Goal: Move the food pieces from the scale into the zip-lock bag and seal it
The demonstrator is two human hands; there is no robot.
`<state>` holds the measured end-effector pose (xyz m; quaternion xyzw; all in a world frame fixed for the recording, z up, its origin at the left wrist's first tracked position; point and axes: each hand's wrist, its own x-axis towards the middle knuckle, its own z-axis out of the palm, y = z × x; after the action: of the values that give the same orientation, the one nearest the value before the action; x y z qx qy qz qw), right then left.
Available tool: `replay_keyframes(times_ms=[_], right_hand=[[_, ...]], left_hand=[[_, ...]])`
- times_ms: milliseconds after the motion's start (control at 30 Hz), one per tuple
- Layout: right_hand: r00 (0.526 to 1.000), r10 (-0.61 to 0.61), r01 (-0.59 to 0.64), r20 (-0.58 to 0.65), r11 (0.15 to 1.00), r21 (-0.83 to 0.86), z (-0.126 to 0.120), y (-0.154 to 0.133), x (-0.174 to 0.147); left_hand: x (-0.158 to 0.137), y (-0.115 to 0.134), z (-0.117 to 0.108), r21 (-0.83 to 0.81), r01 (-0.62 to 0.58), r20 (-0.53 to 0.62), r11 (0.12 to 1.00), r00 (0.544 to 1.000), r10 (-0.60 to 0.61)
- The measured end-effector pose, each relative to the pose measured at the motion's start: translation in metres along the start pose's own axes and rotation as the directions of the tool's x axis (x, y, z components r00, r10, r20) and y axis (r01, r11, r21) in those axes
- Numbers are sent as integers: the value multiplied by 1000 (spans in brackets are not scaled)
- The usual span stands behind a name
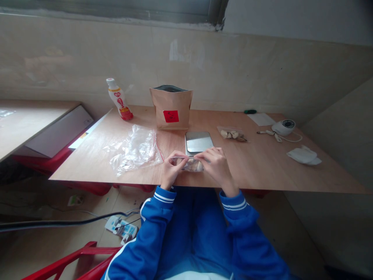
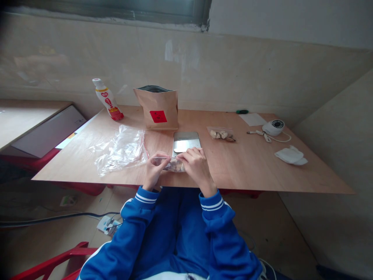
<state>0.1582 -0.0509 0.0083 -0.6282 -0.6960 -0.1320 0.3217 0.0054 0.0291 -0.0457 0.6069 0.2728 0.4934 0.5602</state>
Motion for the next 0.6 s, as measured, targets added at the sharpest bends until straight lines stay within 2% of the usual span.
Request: replay_keyframes(times_ms=[267, 600], right_hand=[[988, 122, -135, 94, 981, 141, -7, 2, -4], [988, 151, -148, -30, 986, 79, 0, 7, -8]], left_hand=[[0, 1, -1, -13, -2, -14, 1000, 1000, 2], [-1, 0, 0, -36, 45, -14, 998, 999, -46]])
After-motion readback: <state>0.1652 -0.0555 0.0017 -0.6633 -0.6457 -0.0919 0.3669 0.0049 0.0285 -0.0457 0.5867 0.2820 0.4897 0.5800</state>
